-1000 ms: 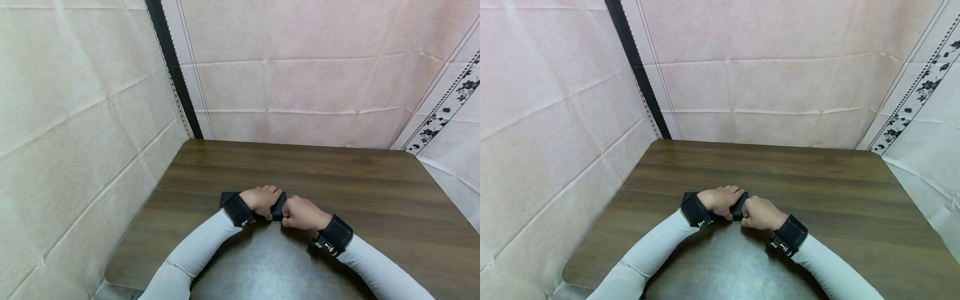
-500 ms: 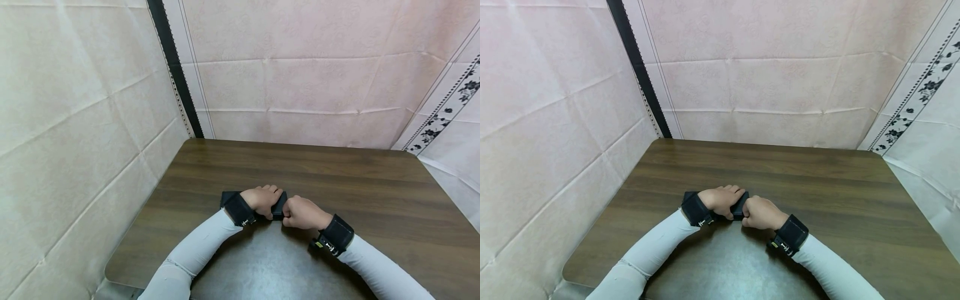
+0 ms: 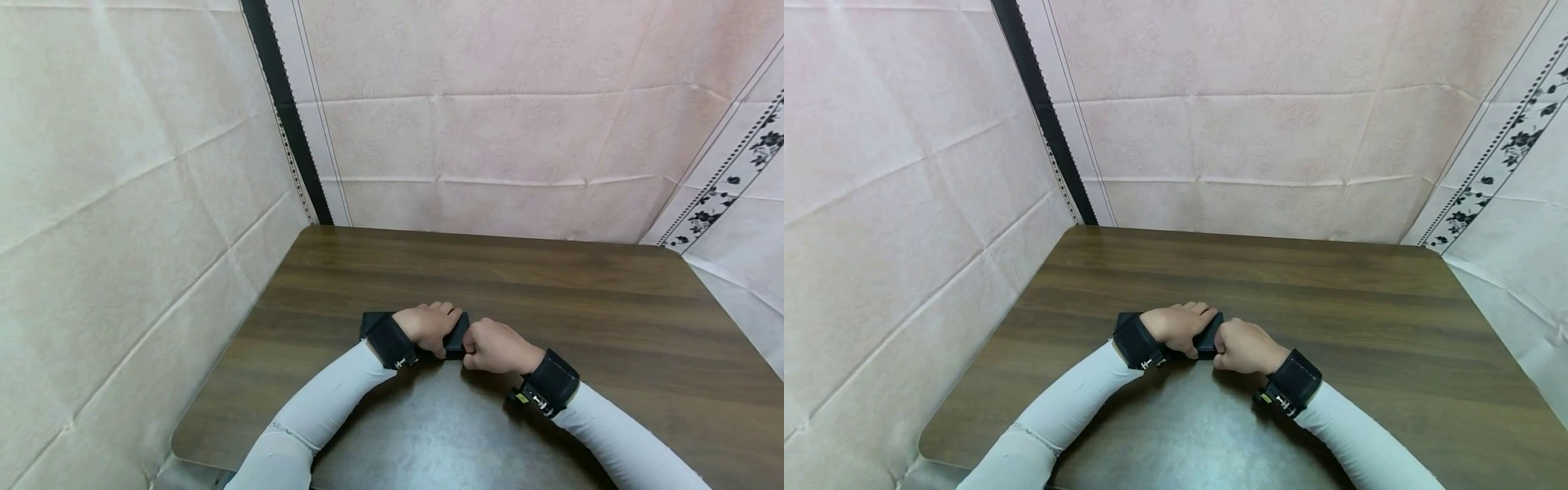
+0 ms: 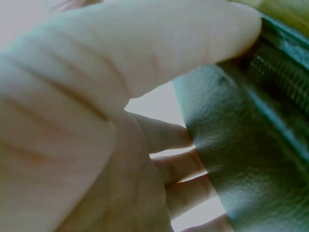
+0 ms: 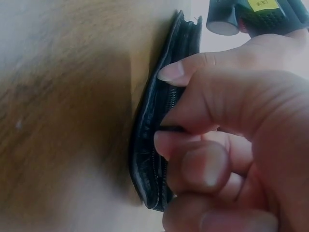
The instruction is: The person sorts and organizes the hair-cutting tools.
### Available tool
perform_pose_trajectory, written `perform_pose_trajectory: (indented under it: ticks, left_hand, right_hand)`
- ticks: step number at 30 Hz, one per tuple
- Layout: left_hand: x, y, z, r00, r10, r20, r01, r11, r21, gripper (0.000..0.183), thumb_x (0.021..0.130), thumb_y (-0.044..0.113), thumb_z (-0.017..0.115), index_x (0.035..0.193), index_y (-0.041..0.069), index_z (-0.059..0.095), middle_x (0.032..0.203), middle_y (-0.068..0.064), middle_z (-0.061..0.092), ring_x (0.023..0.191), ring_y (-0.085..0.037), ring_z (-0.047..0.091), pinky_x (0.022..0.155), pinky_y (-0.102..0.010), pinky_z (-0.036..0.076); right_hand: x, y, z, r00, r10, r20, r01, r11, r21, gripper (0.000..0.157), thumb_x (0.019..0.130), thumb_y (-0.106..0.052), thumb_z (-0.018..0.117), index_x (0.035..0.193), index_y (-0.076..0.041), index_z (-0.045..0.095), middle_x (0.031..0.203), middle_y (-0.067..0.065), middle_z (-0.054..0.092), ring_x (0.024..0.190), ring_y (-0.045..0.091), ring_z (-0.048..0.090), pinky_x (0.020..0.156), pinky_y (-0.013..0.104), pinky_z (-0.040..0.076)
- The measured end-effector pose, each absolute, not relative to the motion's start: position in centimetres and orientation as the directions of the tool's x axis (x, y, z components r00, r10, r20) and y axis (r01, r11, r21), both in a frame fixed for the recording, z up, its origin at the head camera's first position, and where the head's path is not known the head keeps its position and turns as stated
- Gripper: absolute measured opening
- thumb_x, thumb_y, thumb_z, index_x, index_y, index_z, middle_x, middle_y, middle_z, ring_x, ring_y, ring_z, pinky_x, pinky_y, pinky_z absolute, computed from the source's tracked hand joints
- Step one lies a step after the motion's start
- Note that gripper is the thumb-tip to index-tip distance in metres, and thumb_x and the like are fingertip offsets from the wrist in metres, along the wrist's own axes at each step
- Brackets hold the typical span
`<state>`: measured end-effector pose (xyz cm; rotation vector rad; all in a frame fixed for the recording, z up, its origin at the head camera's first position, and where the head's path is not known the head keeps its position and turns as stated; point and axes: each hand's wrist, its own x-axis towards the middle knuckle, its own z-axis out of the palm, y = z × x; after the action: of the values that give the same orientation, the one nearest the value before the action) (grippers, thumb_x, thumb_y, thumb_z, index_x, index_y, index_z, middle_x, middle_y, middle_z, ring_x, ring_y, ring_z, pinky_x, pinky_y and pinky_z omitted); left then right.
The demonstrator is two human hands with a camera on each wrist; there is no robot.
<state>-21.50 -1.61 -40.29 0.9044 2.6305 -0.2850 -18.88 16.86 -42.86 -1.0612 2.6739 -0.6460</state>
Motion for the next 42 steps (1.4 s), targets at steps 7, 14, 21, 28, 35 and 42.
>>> perform_pose_trajectory:
  ticks: [7, 14, 21, 28, 35, 42]
  left_hand:
    - [-21.5, -1.5, -40.3, -0.733, 0.565, -0.38, 0.633, 0.77, -0.076, 0.095, 0.09, 0.045, 0.079, 0.164, 0.013, 0.028, 0.158, -0.005, 0.042, 0.144, -0.019, 0.044, 0.115, -0.034, 0.043]
    - [-21.4, -1.6, -40.3, -0.712, 0.584, -0.389, 0.652, 0.756, -0.057, 0.093, 0.089, 0.038, 0.082, 0.163, 0.015, 0.03, 0.157, -0.003, 0.043, 0.143, -0.018, 0.045, 0.113, -0.032, 0.044]
    - [-20.9, -1.6, -40.0, -0.707, 0.591, -0.389, 0.656, 0.753, -0.048, 0.088, 0.087, 0.023, 0.083, 0.16, 0.02, 0.035, 0.154, 0.0, 0.046, 0.141, -0.016, 0.047, 0.112, -0.033, 0.044]
    - [-20.6, -1.4, -40.3, -0.711, 0.593, -0.378, 0.65, 0.76, -0.03, 0.082, 0.087, 0.036, 0.083, 0.155, 0.021, 0.04, 0.154, 0.001, 0.046, 0.14, -0.018, 0.046, 0.114, -0.038, 0.041]
    - [-20.7, -1.2, -40.8, -0.683, 0.625, -0.377, 0.687, 0.726, -0.041, 0.077, 0.087, 0.042, 0.083, 0.15, 0.02, 0.045, 0.148, 0.0, 0.047, 0.137, -0.017, 0.047, 0.114, -0.036, 0.042]
    - [-20.9, -1.3, -40.4, -0.697, 0.602, -0.389, 0.671, 0.739, -0.059, 0.077, 0.086, 0.039, 0.086, 0.148, 0.02, 0.045, 0.15, 0.001, 0.046, 0.138, -0.016, 0.046, 0.113, -0.035, 0.043]
  right_hand:
    - [-19.0, 17.0, -42.8, -0.727, -0.687, -0.021, -0.605, 0.655, -0.453, 0.034, 0.079, -0.009, 0.072, 0.055, -0.021, 0.052, 0.055, -0.016, 0.038, 0.047, 0.002, 0.035, 0.049, 0.019, 0.031]
    - [-19.0, 17.1, -42.8, -0.697, -0.716, -0.039, -0.607, 0.619, -0.498, 0.032, 0.081, -0.008, 0.072, 0.057, -0.021, 0.055, 0.056, -0.016, 0.041, 0.047, 0.001, 0.037, 0.049, 0.019, 0.032]
    - [-18.8, 16.8, -43.0, -0.625, -0.779, -0.044, -0.63, 0.537, -0.562, 0.031, 0.086, -0.005, 0.07, 0.061, -0.021, 0.061, 0.056, -0.017, 0.045, 0.047, -0.002, 0.041, 0.05, 0.017, 0.037]
    - [-18.1, 16.2, -43.1, -0.589, -0.808, -0.022, -0.653, 0.491, -0.577, 0.034, 0.092, -0.006, 0.067, 0.063, -0.022, 0.061, 0.053, -0.017, 0.048, 0.043, -0.003, 0.044, 0.048, 0.017, 0.038]
    - [-17.9, 15.9, -43.4, -0.579, -0.815, -0.011, -0.643, 0.466, -0.608, 0.032, 0.098, -0.005, 0.066, 0.069, -0.018, 0.065, 0.054, -0.014, 0.052, 0.044, -0.001, 0.049, 0.051, 0.018, 0.042]
    - [-17.8, 15.6, -43.7, -0.601, -0.799, 0.026, -0.655, 0.473, -0.59, 0.034, 0.098, -0.006, 0.065, 0.068, -0.021, 0.061, 0.055, -0.015, 0.049, 0.046, -0.002, 0.047, 0.051, 0.017, 0.038]
